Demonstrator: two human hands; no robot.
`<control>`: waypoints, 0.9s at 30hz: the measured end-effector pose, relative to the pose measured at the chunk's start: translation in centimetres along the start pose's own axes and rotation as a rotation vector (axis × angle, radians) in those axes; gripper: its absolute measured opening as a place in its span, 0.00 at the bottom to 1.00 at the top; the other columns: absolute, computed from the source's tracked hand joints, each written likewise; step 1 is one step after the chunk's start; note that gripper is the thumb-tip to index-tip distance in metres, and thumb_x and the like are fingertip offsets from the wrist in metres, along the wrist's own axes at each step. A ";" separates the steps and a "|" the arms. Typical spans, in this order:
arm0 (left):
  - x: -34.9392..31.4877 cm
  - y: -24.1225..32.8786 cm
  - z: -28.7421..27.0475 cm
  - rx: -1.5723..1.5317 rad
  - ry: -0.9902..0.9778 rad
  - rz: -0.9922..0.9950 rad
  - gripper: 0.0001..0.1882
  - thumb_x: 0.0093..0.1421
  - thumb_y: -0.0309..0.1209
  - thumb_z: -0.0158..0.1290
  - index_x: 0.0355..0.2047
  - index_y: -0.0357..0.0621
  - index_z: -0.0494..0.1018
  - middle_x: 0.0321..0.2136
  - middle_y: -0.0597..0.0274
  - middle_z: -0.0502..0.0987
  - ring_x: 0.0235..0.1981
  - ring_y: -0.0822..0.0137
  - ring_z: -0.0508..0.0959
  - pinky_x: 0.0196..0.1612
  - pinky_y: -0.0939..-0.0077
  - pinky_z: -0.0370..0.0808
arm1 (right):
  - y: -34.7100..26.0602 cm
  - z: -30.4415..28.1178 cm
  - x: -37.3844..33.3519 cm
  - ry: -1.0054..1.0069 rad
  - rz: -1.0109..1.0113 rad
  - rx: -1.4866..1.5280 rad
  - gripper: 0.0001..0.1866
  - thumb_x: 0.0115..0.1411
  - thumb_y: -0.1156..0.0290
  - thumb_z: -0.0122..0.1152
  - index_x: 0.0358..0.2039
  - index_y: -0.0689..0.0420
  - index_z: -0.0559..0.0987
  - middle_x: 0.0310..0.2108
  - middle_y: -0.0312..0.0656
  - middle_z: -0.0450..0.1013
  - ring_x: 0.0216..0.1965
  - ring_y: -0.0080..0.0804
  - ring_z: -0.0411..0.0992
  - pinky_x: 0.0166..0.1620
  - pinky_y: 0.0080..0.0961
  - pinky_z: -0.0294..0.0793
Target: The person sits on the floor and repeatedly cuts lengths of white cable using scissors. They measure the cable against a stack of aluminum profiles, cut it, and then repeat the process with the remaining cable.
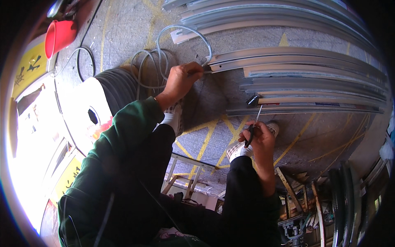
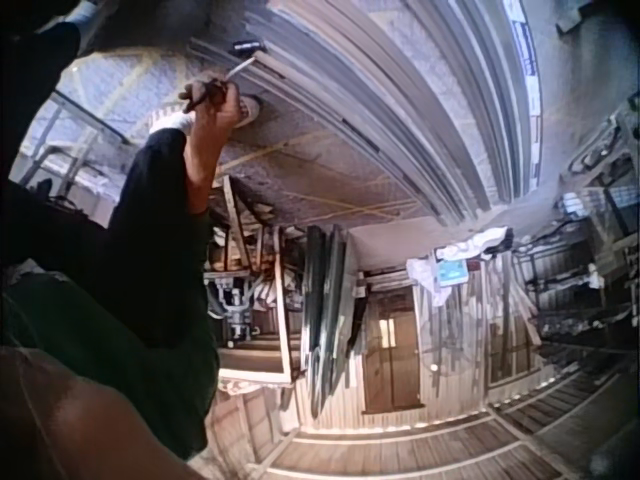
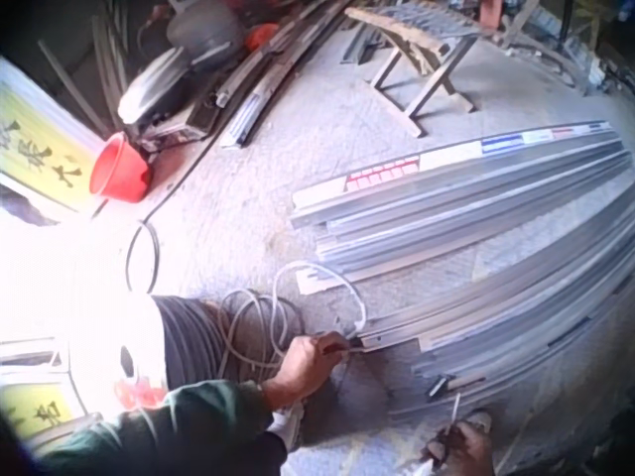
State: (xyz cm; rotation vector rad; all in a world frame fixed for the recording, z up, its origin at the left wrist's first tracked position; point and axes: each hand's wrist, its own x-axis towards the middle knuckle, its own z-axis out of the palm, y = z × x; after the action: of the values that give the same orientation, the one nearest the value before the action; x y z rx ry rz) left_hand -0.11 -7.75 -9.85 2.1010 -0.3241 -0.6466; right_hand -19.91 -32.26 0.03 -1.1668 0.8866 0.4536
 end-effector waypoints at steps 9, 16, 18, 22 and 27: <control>0.0 -0.4 0.0 0.183 0.040 0.191 0.05 0.56 0.23 0.60 0.34 0.42 0.78 0.34 0.55 0.81 0.36 0.53 0.83 0.37 0.66 0.79 | 0.0 0.1 0.1 -0.004 -0.018 0.013 0.13 0.62 0.77 0.63 0.46 0.62 0.75 0.29 0.41 0.78 0.30 0.29 0.79 0.36 0.24 0.77; -0.1 -0.6 0.0 0.328 0.061 0.323 0.06 0.57 0.23 0.59 0.35 0.44 0.78 0.36 0.58 0.81 0.36 0.52 0.82 0.38 0.63 0.80 | -0.1 0.0 0.1 -0.002 -0.028 -0.001 0.13 0.62 0.77 0.63 0.46 0.62 0.75 0.29 0.41 0.78 0.30 0.29 0.79 0.35 0.23 0.77; 0.0 -0.7 0.0 0.372 0.054 0.350 0.06 0.57 0.23 0.59 0.35 0.44 0.78 0.37 0.58 0.80 0.36 0.52 0.82 0.38 0.63 0.80 | -0.1 0.0 0.1 -0.002 -0.026 -0.001 0.13 0.61 0.77 0.64 0.46 0.62 0.75 0.29 0.41 0.78 0.30 0.29 0.79 0.35 0.23 0.77; 0.3 -0.7 0.2 0.403 0.084 0.472 0.07 0.54 0.25 0.55 0.34 0.47 0.75 0.35 0.61 0.79 0.35 0.54 0.81 0.34 0.63 0.80 | 0.0 0.0 0.1 -0.002 -0.025 -0.010 0.13 0.62 0.77 0.64 0.46 0.62 0.75 0.29 0.41 0.78 0.31 0.29 0.79 0.34 0.22 0.76; 0.6 -0.5 0.6 0.409 0.063 0.474 0.08 0.54 0.24 0.55 0.35 0.47 0.75 0.35 0.62 0.79 0.36 0.55 0.81 0.34 0.63 0.80 | 0.0 0.2 0.1 -0.001 -0.036 -0.045 0.13 0.64 0.71 0.62 0.47 0.61 0.76 0.29 0.41 0.78 0.29 0.27 0.78 0.28 0.16 0.70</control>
State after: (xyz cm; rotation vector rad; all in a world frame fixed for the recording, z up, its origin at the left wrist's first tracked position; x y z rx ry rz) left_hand 0.02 -8.16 -10.73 2.2976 -0.9490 -0.2417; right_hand -19.78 -32.07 -0.01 -1.2217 0.8575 0.4468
